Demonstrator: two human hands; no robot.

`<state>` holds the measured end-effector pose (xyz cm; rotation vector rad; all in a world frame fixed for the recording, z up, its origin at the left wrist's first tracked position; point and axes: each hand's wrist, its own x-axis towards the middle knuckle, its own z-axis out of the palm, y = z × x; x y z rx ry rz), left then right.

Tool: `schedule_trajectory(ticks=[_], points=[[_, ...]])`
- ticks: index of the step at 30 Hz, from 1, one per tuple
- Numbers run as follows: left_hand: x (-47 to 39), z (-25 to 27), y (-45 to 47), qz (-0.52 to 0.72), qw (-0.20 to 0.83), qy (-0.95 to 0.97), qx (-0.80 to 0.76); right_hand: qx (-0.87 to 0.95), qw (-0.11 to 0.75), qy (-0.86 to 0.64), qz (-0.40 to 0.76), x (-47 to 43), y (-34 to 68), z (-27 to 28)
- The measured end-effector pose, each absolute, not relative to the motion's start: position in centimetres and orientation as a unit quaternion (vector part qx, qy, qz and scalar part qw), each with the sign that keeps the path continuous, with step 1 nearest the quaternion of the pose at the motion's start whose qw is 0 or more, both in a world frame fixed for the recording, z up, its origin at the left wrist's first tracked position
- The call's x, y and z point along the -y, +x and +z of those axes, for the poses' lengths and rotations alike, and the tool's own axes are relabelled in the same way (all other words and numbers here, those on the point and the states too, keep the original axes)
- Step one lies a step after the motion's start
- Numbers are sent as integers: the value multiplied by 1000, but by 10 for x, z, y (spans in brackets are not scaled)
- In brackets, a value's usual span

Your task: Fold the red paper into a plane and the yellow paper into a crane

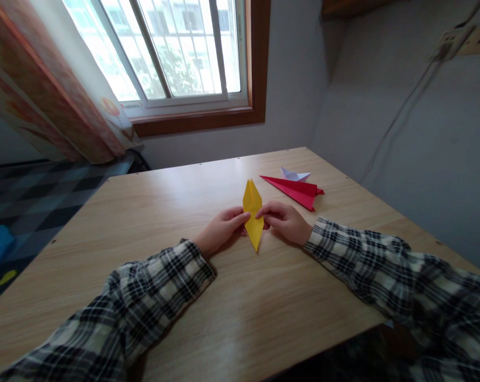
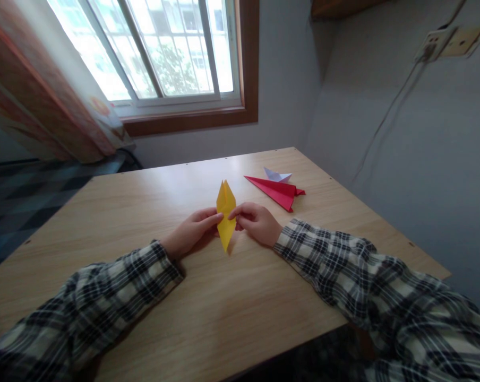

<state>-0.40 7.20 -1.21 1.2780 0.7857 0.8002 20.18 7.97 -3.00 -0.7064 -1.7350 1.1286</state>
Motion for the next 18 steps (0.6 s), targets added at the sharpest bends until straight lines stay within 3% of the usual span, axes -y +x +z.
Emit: schedule_trajectory(ticks=[10,18], points=[[-72,-14,-4,366,646,569,-353,699,447,-294,475,-78,202,-26],[-70,-12,-3,373,630,571,-371,628,455,-280,565,-83,198,-34]])
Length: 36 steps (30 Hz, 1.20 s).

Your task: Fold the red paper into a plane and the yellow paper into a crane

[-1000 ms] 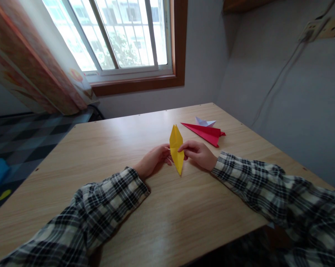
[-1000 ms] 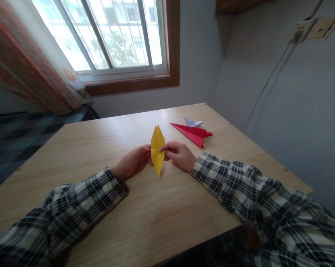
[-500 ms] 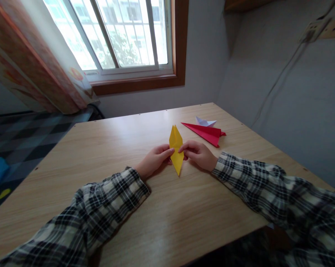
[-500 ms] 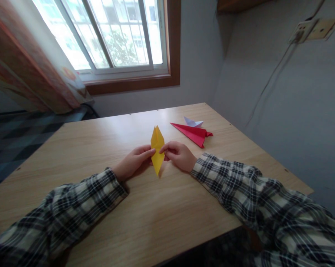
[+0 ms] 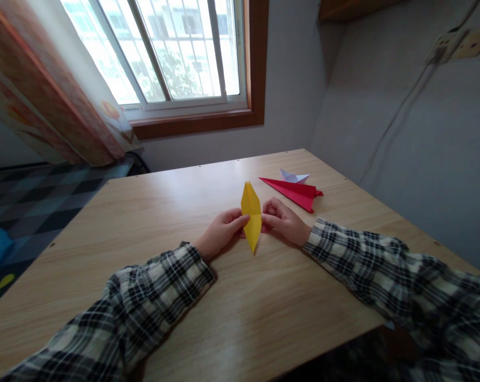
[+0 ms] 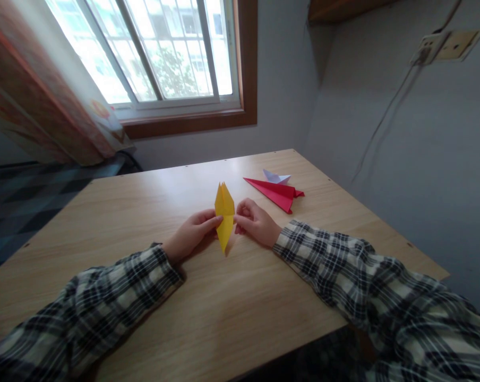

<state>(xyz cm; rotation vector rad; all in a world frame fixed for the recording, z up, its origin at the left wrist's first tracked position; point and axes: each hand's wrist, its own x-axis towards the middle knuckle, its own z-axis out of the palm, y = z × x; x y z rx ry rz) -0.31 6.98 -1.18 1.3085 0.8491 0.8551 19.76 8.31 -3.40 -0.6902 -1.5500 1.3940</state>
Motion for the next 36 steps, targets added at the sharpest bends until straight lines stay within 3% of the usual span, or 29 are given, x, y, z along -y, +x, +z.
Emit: schedule_trajectory(ticks=[15,36], points=[[-68,-12,-4,375,630,578,-359,630,397,-302,595,-85,196,-31],[-68,-15,-2,381,631,559,-380,704,367,-309,524,-82,198,-28]])
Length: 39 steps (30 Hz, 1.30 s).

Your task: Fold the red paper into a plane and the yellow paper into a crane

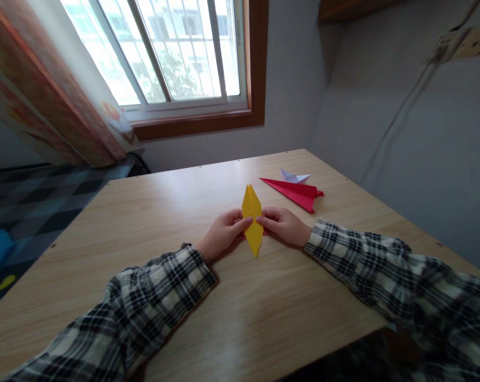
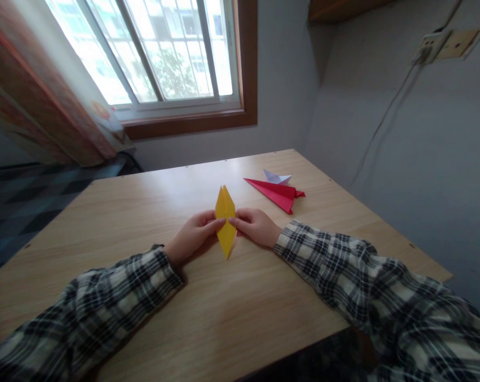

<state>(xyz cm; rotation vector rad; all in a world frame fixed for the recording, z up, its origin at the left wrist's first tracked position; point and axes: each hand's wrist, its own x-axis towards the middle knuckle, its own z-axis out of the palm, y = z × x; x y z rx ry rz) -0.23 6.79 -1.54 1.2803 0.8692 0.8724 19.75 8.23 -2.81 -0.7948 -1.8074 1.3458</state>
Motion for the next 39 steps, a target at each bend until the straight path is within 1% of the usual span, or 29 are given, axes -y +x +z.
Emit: schedule_trajectory(ticks=[4,10,21,39], points=[[-67,-13,-3,380,614,573,-387,695,361,-311,538,-82,197,-27],[-66,-8,-3,380,595,588,-394,704,354,-323,524,-81,198,-24],[-65,-8,-1,405,595,576,-389,689,383,-329,521,-82,198,-28],[-65,-8,-1,414,594,581,-373,688,386,-329,519,-82,200,-25]])
